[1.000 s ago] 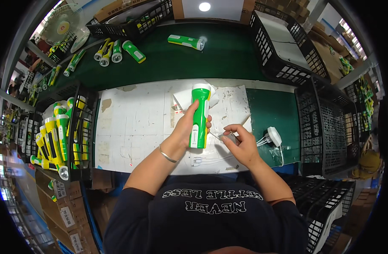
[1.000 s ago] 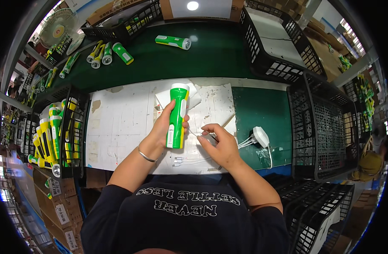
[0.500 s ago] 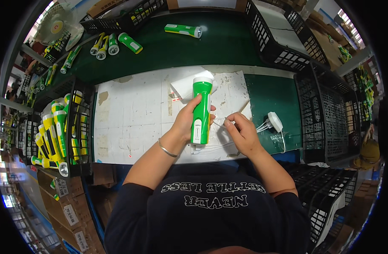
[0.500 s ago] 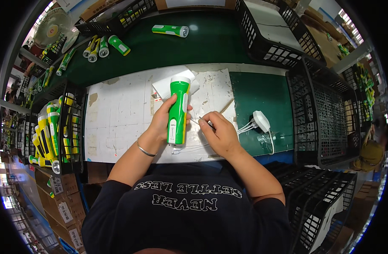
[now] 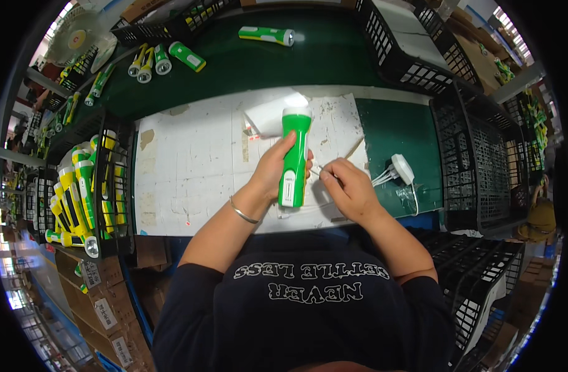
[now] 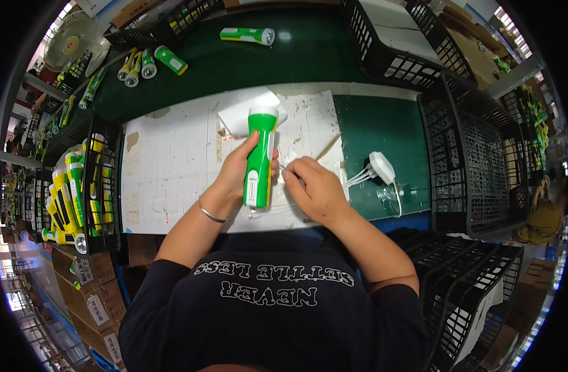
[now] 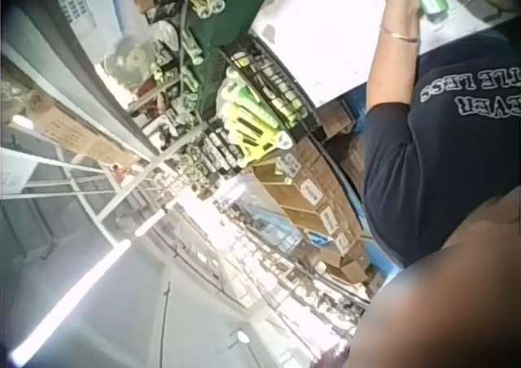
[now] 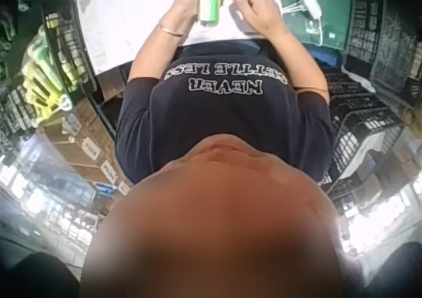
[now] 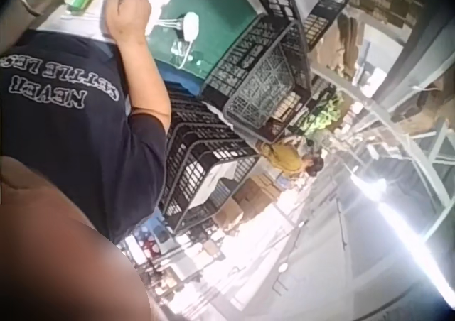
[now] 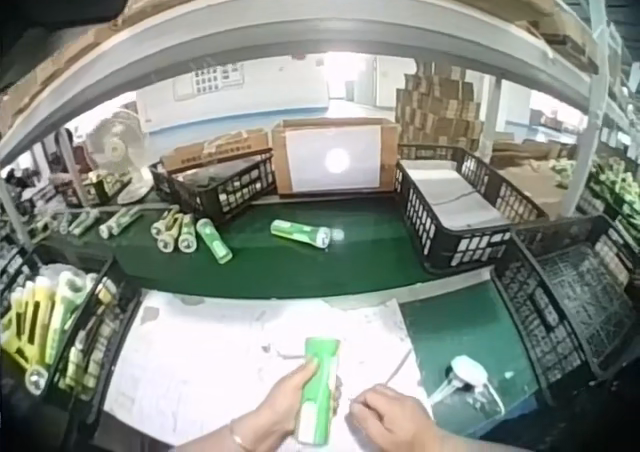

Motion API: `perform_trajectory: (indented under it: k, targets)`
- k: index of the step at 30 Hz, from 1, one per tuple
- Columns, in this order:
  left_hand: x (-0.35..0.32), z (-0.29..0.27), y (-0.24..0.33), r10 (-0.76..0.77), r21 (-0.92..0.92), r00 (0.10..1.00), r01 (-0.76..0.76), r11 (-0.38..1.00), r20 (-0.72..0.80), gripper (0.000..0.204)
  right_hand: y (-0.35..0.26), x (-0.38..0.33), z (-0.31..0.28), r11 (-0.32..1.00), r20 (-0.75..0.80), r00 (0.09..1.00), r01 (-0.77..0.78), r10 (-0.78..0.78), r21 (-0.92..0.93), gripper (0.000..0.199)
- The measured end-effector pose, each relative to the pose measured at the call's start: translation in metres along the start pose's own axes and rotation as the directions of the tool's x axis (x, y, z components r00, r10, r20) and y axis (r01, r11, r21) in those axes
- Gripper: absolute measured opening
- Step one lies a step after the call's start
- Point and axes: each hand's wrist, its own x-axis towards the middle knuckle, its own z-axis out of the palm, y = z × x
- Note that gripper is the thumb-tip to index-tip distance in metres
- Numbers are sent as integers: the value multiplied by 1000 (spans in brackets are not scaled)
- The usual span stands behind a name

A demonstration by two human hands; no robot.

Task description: Assembling plastic flashlight components at a factory workstation.

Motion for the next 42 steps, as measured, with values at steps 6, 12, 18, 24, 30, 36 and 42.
perform_trajectory:
  k: [6,12,18,24,30,36,42]
  targets:
    - [-5,13,14,231,211,973,-229,950,16,33,-9,21,-2,956,-12,973,226,-232,-190,11]
    - [-2,1,-1,391,559,917,-368,743,84,37,-15,18,15,740,165,942,333,-294,-585,11]
    - [0,-7,13,476,444,879,-420,791,-15,51,-23,-12,18,756,456,775,592,-438,-280,20]
    - [-3,-6,14,331,193,944,-324,926,0,42,-21,15,26,905,52,936,349,-347,-243,29]
    - [-16,0,11,396,442,917,-376,814,51,34,12,37,25,972,-54,997,-37,51,232,40]
    - [-26,-12,12,339,586,939,-311,748,66,38,21,58,-13,928,-32,987,-138,159,346,28]
    - [-41,-6,25,-151,-30,942,168,985,300,46,10,68,-24,884,69,974,-225,216,409,26]
